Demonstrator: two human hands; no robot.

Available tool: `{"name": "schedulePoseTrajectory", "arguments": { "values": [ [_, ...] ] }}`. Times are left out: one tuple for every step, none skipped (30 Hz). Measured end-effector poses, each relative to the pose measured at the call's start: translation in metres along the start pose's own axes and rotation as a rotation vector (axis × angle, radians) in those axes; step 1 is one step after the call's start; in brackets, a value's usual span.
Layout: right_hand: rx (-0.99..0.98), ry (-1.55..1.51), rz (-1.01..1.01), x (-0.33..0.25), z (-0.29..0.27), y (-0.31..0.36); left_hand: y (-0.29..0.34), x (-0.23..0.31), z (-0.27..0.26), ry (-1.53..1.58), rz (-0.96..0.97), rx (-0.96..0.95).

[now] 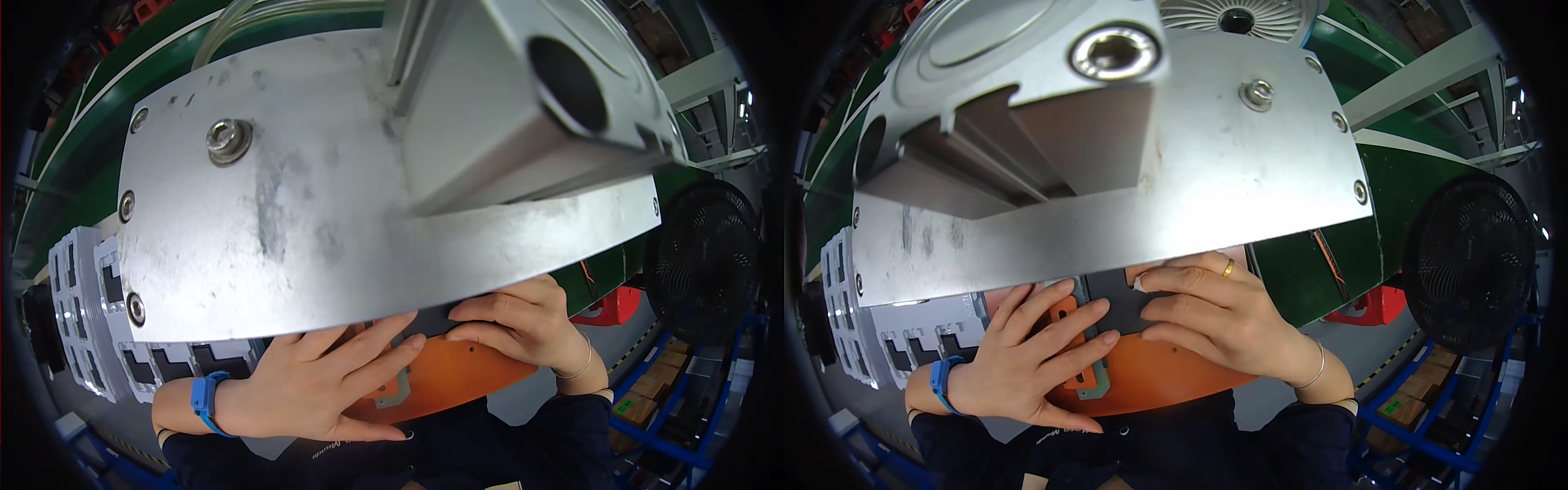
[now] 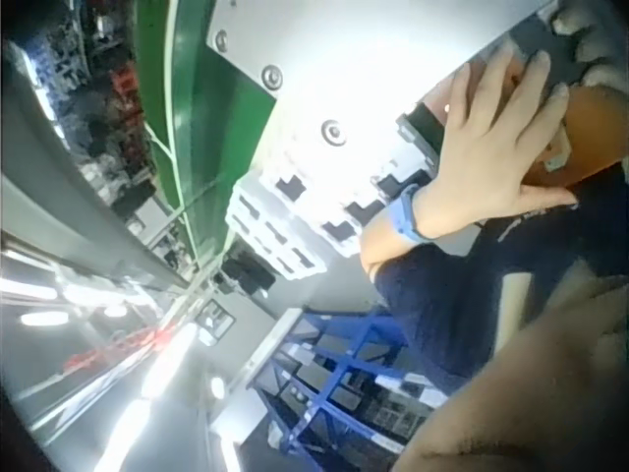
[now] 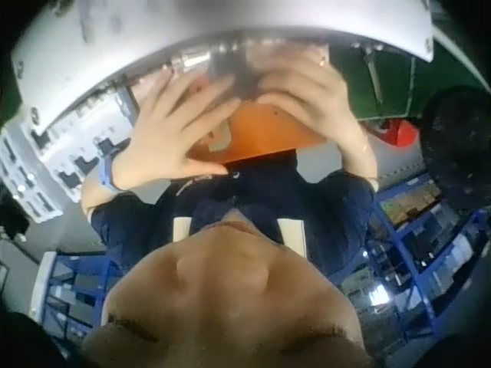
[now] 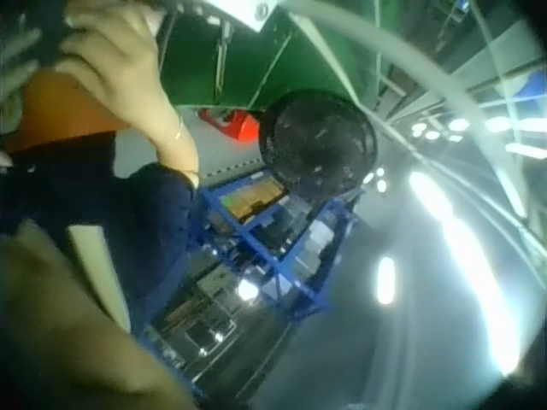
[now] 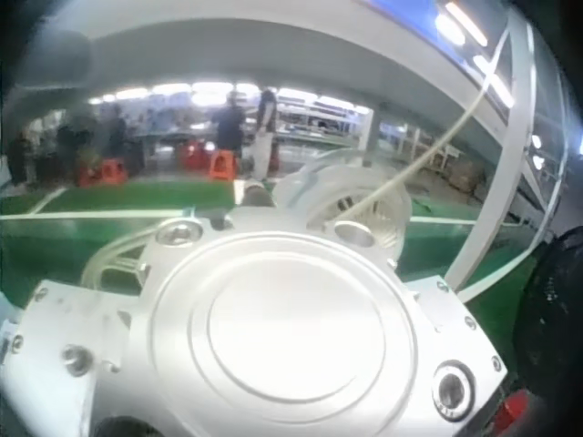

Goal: The person repeatedly picks up small black rectangular components from a white tray, places them into a press machine, and operates the press. After each press, the person removes the component and places it back into the tray. This cycle is repeated multiple times throughout the video.

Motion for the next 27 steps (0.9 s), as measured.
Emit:
{"name": "schedulePoseTrajectory", "arguments": {
  "values": [
    [0.003,0.000,0.010,0.0003,0.0006,0.0012,-0.0001,-0.0003,0.0005,-0.004,0.009,-0.001],
    [0.006,0.001,0.019,0.0005,0.0014,0.0029,-0.0001,-0.0003,0.0009,-0.009,0.019,-0.001],
    [0.009,0.001,0.029,0.0009,0.0021,0.0044,0.0003,-0.0005,0.0011,-0.013,0.015,-0.003],
    [0.013,0.002,0.039,0.0017,0.0021,0.0053,0.0009,0.0000,0.0010,-0.018,0.011,-0.005],
    [0.012,0.008,0.039,0.0023,0.0022,0.0058,0.0012,0.0004,0.0012,-0.022,0.007,-0.007],
    [0.012,0.014,0.039,0.0029,0.0023,0.0062,0.0011,0.0005,0.0016,-0.021,0.006,-0.006],
    [0.011,0.019,0.037,0.0034,0.0025,0.0062,0.0013,0.0003,0.0018,-0.021,0.004,-0.006],
    [0.009,0.024,0.034,0.0038,0.0024,0.0060,0.0014,0.0002,0.0021,-0.021,0.002,-0.006],
    [0.007,0.029,0.031,0.0044,0.0021,0.0057,0.0015,0.0001,0.0023,-0.021,0.000,-0.003],
    [0.008,0.035,0.028,0.0045,0.0014,0.0055,0.0013,0.0002,0.0022,-0.022,0.001,0.000],
    [0.009,0.035,0.015,0.0046,0.0009,0.0050,0.0011,0.0004,0.0019,-0.023,0.001,0.002],
    [0.010,0.036,0.003,0.0048,0.0004,0.0043,0.0007,0.0006,0.0013,-0.019,0.004,-0.005],
    [0.009,0.036,-0.008,0.0051,0.0003,0.0035,0.0001,0.0003,0.0004,-0.014,0.006,-0.012],
    [0.016,0.051,-0.018,0.0039,-0.0006,0.0024,-0.0003,0.0001,-0.0003,-0.009,0.008,-0.018],
    [0.023,0.065,-0.028,0.0017,-0.0018,0.0008,-0.0005,0.0003,-0.0010,-0.011,0.012,-0.018],
    [0.030,0.080,-0.037,0.0003,-0.0024,-0.0001,-0.0004,0.0006,-0.0016,-0.013,0.017,-0.017],
    [0.029,0.050,-0.028,0.0009,-0.0020,-0.0001,-0.0004,0.0010,-0.0022,-0.014,0.022,-0.017],
    [0.027,0.020,-0.018,0.0015,-0.0014,0.0003,-0.0005,0.0013,-0.0028,-0.020,0.026,-0.024],
    [0.026,0.005,-0.016,0.0018,-0.0010,0.0002,-0.0008,0.0013,-0.0029,-0.023,0.029,-0.031],
    [0.024,-0.011,-0.014,0.0023,-0.0005,-0.0001,-0.0011,0.0012,-0.0028,-0.027,0.033,-0.037],
    [0.024,-0.012,-0.020,0.0019,-0.0002,-0.0014,-0.0015,0.0010,-0.0030,-0.031,0.035,-0.037],
    [0.026,-0.007,-0.022,0.0014,-0.0005,-0.0019,-0.0021,0.0011,-0.0036,-0.037,0.037,-0.038],
    [0.026,-0.003,-0.024,0.0009,-0.0008,-0.0023,-0.0024,0.0015,-0.0038,-0.044,0.039,-0.039],
    [0.027,0.007,-0.021,0.0007,-0.0011,-0.0022,-0.0025,0.0018,-0.0036,-0.048,0.036,-0.033],
    [0.032,0.028,-0.020,0.0004,-0.0012,-0.0017,-0.0023,0.0018,-0.0032,-0.054,0.035,-0.028],
    [0.038,0.047,-0.019,0.0001,-0.0013,-0.0012,-0.0021,0.0019,-0.0026,-0.061,0.033,-0.022],
    [0.047,0.076,-0.020,0.0002,-0.0008,0.0001,-0.0014,0.0018,-0.0017,-0.051,0.026,-0.020]
  ]
}}
Point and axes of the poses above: each hand's wrist, its own y-axis away from the middle knuckle, its own z-axis out of the palm, x = y × z, the point moved 5 cm from there along -y, towards the middle knuckle, and after that the axes turned 7 degrees about -y, right-handed, at the moved point
